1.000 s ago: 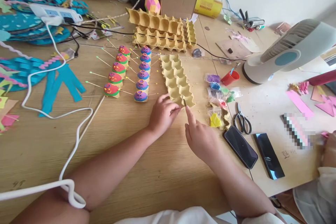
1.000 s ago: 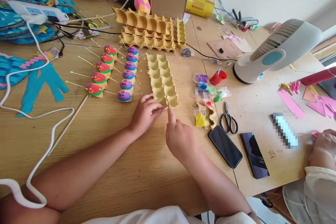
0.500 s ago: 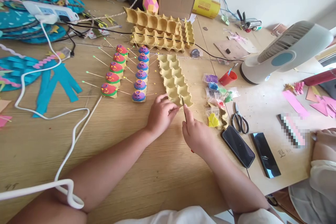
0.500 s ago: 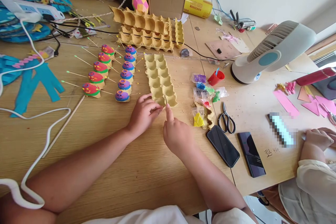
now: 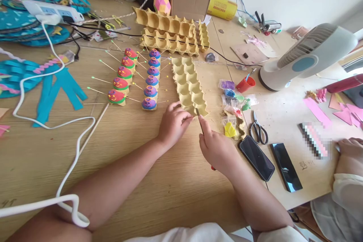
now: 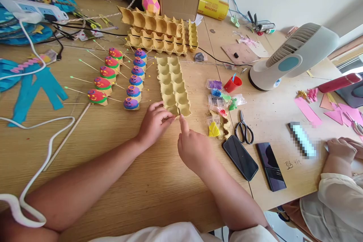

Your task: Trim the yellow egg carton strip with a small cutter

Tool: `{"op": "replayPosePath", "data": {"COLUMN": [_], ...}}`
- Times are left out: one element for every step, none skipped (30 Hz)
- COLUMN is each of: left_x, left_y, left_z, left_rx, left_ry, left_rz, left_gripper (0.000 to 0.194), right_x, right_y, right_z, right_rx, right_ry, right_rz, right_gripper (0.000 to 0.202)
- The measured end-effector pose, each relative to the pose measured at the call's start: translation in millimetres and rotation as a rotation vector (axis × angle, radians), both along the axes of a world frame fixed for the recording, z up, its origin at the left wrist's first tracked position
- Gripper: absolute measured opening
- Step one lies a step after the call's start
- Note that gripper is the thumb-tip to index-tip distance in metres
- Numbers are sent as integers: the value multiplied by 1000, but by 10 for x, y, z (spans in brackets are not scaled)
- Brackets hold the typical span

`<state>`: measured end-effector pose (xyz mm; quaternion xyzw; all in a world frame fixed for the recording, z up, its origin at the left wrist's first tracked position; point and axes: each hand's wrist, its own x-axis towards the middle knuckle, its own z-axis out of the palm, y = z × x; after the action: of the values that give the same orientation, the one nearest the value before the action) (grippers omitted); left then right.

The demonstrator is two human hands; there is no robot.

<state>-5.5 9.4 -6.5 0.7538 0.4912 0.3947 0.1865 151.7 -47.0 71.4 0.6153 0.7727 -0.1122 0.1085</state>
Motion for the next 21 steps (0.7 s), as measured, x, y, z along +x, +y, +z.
{"op": "replayPosePath", "data": {"left_x": [1, 2, 2, 3, 3, 2, 2, 1, 1, 2, 2, 3, 4, 5, 5, 5, 5, 6, 6, 6, 6], "left_y": [0, 1, 3, 4, 5, 5, 5, 5, 5, 4, 4, 3, 3, 3, 3, 2, 2, 2, 2, 2, 2], "left_z": [-2, -4, -7, -10, -13, -14, -14, -12, -9, -6, -2, 1, 3, 3, 2, 0, -3, -6, -10, -14, -17], "left_rx": [5, 8, 9, 9, 7, 3, 1, -2, -2, 0, 3, 4, 5, 5, 4, 3, 2, 1, -1, -3, -6], "left_ry": [-2, -3, -3, -3, -2, -1, -1, -2, -3, -3, -3, -1, 1, 2, 4, 5, 5, 4, 3, 3, 2], "left_rz": [4, 5, 7, 7, 6, 3, 0, -1, -1, 1, 3, 3, 2, 1, 0, 1, 4, 8, 11, 11, 12], "left_gripper": [15, 15, 14, 14, 14, 14, 14, 14, 15, 15, 16, 16, 16, 16, 15, 14, 14, 13, 12, 12, 12], "right_x": [-10, -21, -29, -33, -31, -23, -13, -2, 5, 8, 6, -1, -8, -15, -19, -20, -18, -15, -12, -12, -13], "right_y": [6, 11, 15, 15, 11, 2, -9, -20, -28, -30, -23, -9, 12, 39, 67, 93, 117, 135, 147, 154, 154], "right_z": [3, 4, 5, 8, 14, 24, 36, 47, 54, 54, 48, 33, 12, -14, -41, -67, -91, -111, -127, -137, -142], "right_rx": [-4, -5, -5, -6, -7, -12, -19, -24, -29, -33, -32, -26, -18, -8, -1, 4, 6, 10, 14, 20, 27], "right_ry": [0, 3, 6, 11, 16, 20, 22, 21, 16, 13, 14, 20, 33, 52, 78, 108, 139, 164, 180, 182, 171], "right_rz": [-20, -41, -58, -67, -63, -50, -30, -14, -9, -13, -26, -42, -56, -65, -68, -70, -69, -71, -72, -73, -73], "right_gripper": [61, 61, 62, 62, 62, 62, 62, 62, 62, 62, 62, 62, 61, 61, 61, 61, 60, 60, 60, 60, 60]}}
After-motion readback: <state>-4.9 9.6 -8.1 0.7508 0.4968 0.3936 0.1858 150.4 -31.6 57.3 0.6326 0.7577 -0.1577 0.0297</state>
